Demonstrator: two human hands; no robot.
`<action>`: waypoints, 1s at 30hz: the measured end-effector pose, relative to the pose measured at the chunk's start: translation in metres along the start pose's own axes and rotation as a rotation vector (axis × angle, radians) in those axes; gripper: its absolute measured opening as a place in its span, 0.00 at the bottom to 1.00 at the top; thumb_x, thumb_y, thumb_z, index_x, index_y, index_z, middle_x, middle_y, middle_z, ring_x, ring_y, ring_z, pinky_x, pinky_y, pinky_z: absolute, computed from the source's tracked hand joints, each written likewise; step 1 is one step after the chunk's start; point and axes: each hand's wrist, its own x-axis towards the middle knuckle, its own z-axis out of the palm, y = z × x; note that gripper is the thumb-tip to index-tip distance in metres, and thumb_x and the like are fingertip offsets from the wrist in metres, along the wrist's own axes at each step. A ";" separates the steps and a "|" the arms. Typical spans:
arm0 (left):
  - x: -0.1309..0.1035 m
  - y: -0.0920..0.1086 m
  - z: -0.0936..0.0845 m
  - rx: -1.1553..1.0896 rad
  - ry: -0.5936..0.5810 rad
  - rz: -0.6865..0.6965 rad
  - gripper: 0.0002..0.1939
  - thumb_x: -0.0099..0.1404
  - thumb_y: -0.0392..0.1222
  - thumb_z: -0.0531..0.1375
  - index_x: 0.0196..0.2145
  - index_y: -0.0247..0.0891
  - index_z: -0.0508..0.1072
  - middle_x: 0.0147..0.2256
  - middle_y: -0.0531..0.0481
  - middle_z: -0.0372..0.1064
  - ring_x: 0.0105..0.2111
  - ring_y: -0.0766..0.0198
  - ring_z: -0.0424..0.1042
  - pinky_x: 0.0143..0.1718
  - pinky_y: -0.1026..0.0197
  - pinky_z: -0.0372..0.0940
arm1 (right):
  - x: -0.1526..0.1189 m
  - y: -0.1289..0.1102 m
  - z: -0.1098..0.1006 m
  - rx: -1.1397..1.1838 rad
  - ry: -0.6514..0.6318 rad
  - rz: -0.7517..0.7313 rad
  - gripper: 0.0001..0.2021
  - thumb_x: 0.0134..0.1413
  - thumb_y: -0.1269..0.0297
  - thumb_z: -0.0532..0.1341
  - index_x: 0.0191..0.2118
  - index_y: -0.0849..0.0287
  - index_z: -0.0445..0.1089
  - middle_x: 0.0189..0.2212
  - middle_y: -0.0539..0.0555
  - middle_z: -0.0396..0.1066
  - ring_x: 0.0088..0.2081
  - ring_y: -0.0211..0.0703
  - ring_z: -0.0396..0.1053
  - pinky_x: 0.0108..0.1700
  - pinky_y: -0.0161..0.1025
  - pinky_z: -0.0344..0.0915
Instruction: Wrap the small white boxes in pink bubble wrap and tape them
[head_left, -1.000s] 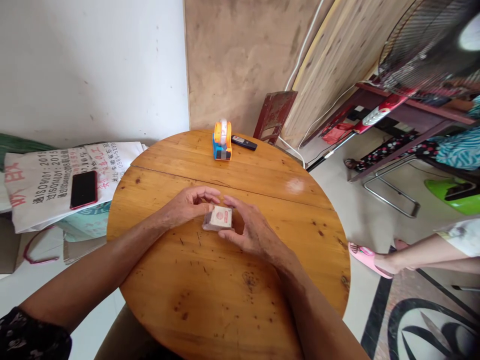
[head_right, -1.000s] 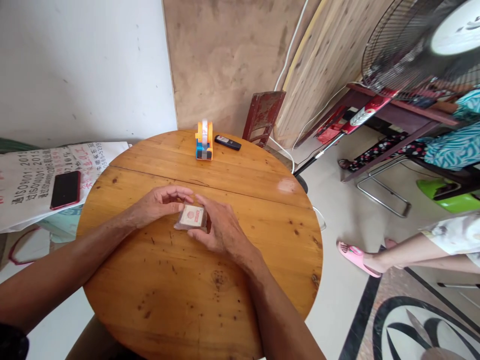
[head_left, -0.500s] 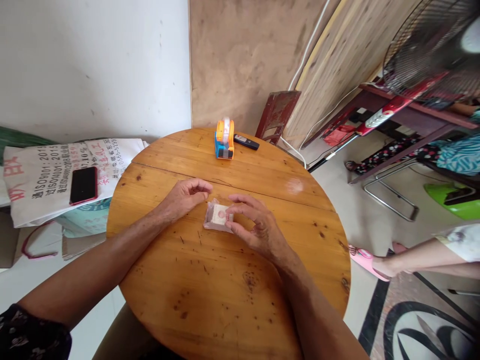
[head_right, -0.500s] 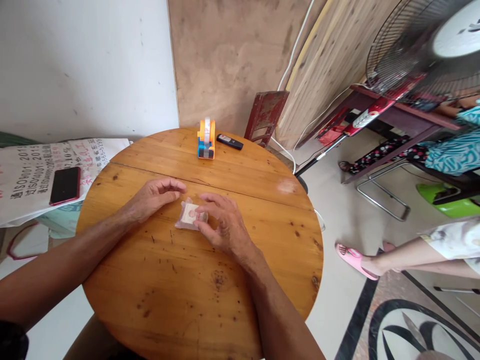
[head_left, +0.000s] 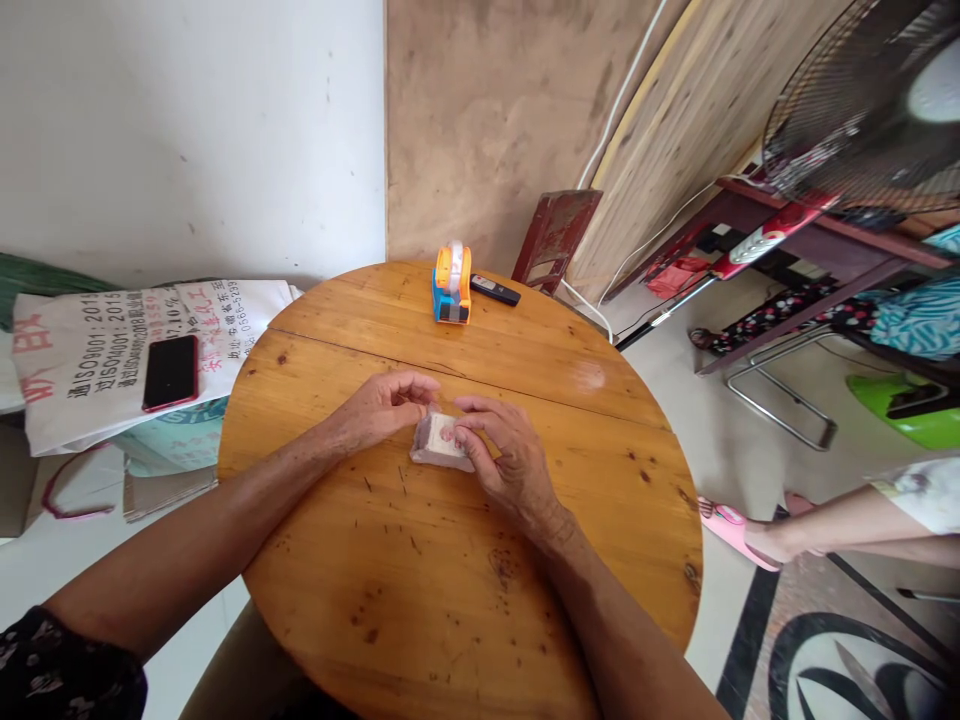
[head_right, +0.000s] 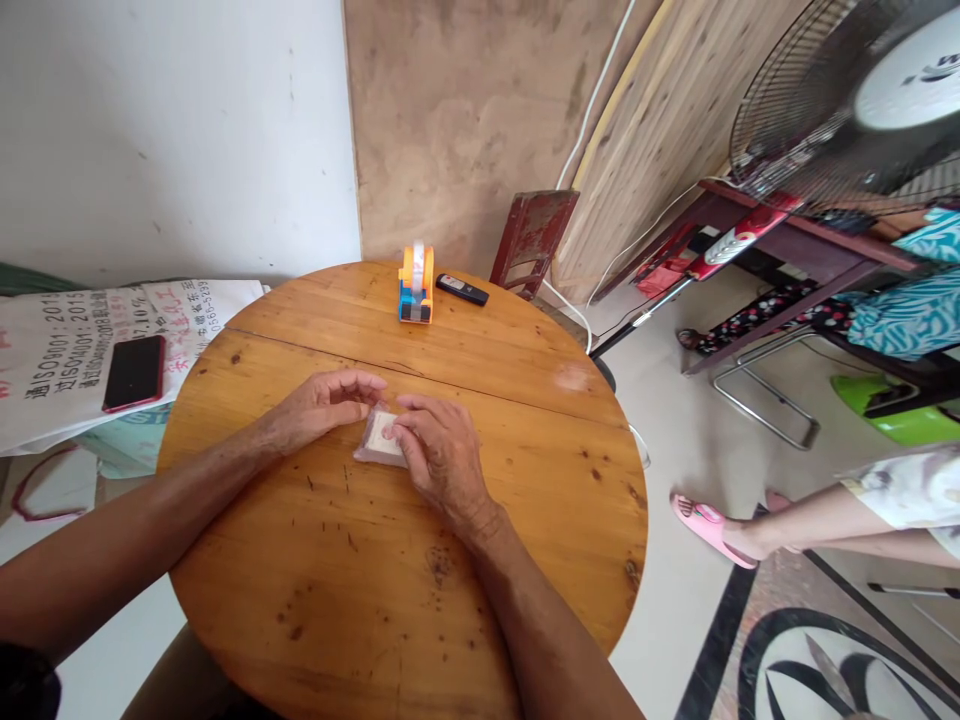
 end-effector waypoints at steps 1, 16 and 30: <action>-0.001 0.000 0.001 0.024 -0.012 -0.012 0.21 0.53 0.42 0.65 0.45 0.35 0.74 0.40 0.46 0.75 0.39 0.58 0.74 0.44 0.54 0.66 | 0.000 0.000 0.000 0.014 0.007 0.015 0.07 0.63 0.66 0.56 0.36 0.53 0.71 0.45 0.56 0.76 0.47 0.48 0.73 0.48 0.49 0.67; -0.015 -0.002 0.015 0.219 -0.265 0.045 0.47 0.54 0.44 0.69 0.67 0.41 0.53 0.53 0.42 0.69 0.51 0.51 0.70 0.51 0.53 0.66 | 0.005 -0.002 -0.016 0.404 0.210 0.337 0.09 0.64 0.57 0.55 0.35 0.54 0.66 0.47 0.57 0.74 0.49 0.48 0.72 0.53 0.47 0.66; -0.019 0.007 0.013 0.124 -0.421 0.019 0.43 0.53 0.45 0.70 0.64 0.44 0.58 0.52 0.44 0.70 0.47 0.53 0.72 0.45 0.56 0.66 | 0.011 0.048 0.001 0.762 0.295 0.705 0.13 0.52 0.53 0.62 0.30 0.58 0.68 0.41 0.58 0.75 0.38 0.43 0.72 0.35 0.38 0.68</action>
